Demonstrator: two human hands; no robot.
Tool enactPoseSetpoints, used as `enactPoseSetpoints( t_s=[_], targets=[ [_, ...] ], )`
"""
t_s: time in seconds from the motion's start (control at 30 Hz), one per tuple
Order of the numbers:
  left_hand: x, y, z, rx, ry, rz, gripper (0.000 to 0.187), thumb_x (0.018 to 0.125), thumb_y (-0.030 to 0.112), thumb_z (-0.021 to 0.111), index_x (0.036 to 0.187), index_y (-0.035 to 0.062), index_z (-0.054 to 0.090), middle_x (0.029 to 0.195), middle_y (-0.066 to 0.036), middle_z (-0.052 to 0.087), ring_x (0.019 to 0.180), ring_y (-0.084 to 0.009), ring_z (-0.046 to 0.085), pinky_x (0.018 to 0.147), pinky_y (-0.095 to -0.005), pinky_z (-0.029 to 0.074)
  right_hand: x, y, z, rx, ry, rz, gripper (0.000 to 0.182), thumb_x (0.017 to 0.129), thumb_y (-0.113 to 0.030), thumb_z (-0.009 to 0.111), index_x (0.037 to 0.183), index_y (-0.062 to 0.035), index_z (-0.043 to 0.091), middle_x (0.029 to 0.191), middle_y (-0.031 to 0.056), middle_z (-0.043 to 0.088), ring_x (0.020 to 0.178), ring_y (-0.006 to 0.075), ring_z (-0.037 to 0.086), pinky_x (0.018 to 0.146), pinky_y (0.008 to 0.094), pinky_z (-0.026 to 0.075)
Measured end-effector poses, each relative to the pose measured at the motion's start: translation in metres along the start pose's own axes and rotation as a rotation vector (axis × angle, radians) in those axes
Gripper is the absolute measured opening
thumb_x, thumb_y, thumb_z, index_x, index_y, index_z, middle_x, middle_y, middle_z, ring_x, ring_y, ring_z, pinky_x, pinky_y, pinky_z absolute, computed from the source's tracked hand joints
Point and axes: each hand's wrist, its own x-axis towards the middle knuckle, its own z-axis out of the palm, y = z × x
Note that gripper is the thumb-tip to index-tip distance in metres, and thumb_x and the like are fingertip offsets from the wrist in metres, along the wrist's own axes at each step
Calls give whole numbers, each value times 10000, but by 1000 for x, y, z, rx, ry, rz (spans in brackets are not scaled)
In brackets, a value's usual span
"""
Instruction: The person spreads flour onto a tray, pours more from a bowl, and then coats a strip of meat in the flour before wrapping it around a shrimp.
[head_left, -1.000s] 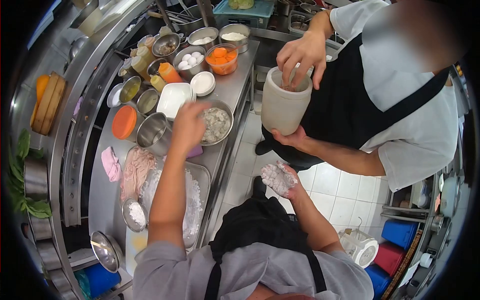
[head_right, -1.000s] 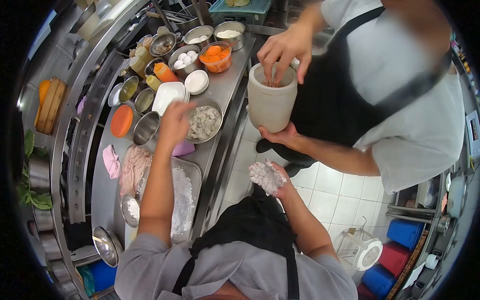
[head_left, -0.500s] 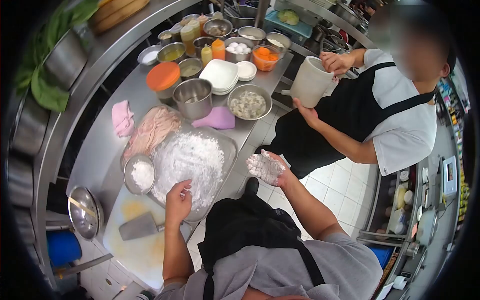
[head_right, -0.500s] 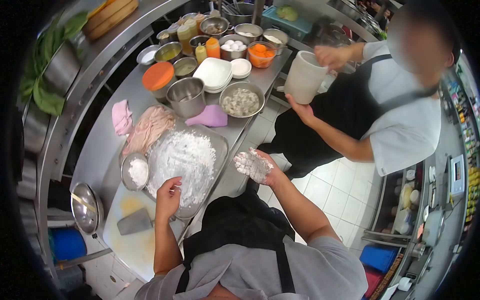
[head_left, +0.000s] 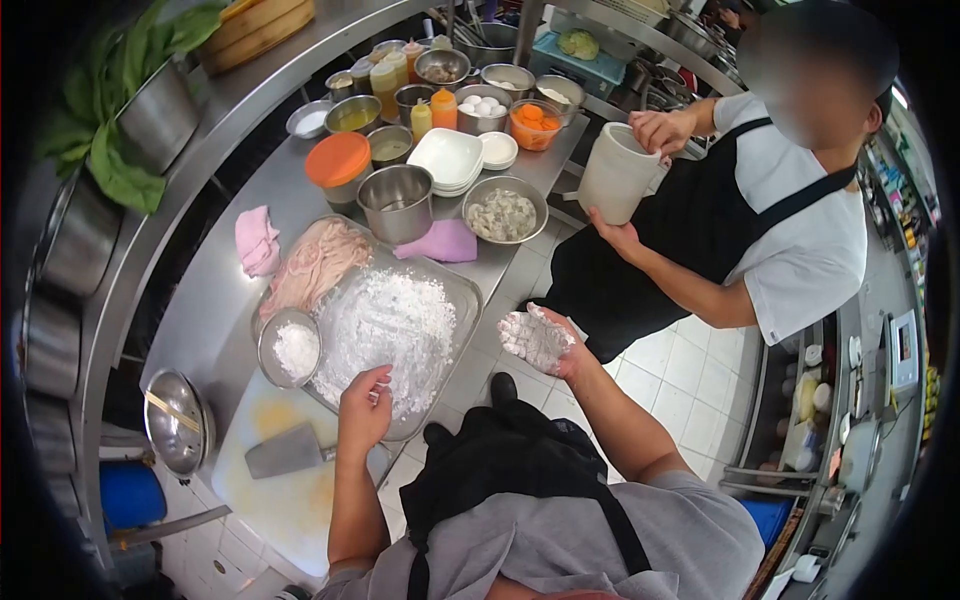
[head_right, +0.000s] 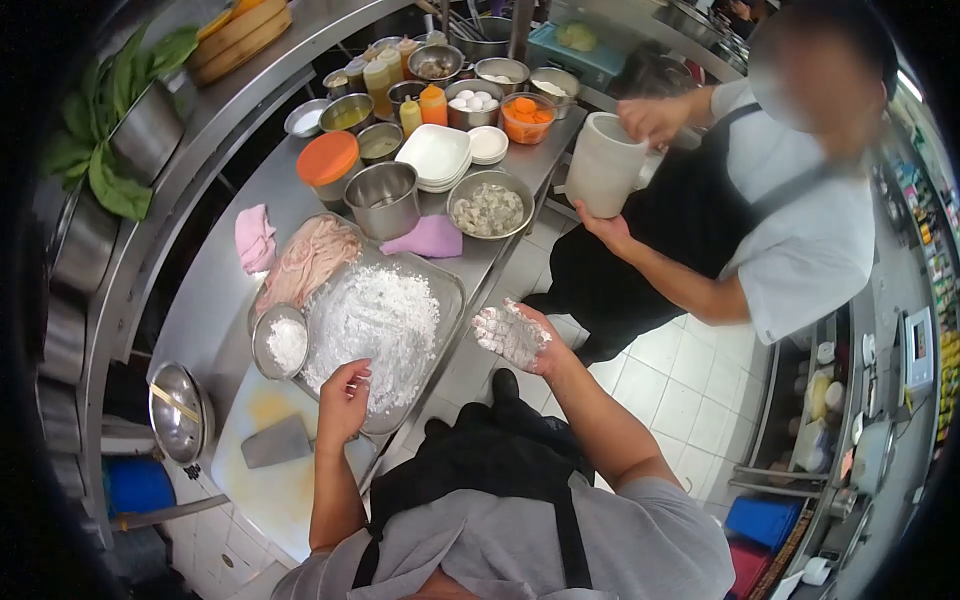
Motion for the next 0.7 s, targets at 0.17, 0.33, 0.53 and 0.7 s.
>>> enactPoseSetpoints(
  t_s=[0.17,0.33,0.53,0.7],
  targets=[
    [22,12,20,115,-73,4,374,842,12,604,1209,46,667,1042,-154,696,860,-271,667,757,-347,533,-7,-8,-17,50,-38,-27,416,1010,-315,538,1210,42,618,1253,225,658,1149,349,649,1033,475,496],
    [31,-7,38,385,-127,111,387,847,111,641,1222,16,654,1143,-231,662,1074,-416,610,960,-455,486,-18,-17,-21,45,60,-67,420,1000,-315,558,1218,40,607,1268,233,647,1160,352,643,1029,479,500],
    [30,-12,46,374,-152,92,399,842,125,677,1225,15,654,1167,-225,663,1112,-399,621,981,-422,484,-25,-24,-15,41,105,-93,388,993,-307,574,1148,41,647,1174,206,692,1091,335,678,990,477,522],
    [30,-6,43,360,-145,68,398,854,155,671,1226,14,654,1178,-246,651,1122,-426,594,987,-454,474,-18,-28,-28,101,-13,-53,415,1001,-307,561,1218,45,597,1259,240,646,1176,355,637,1030,482,505]
  ],
)
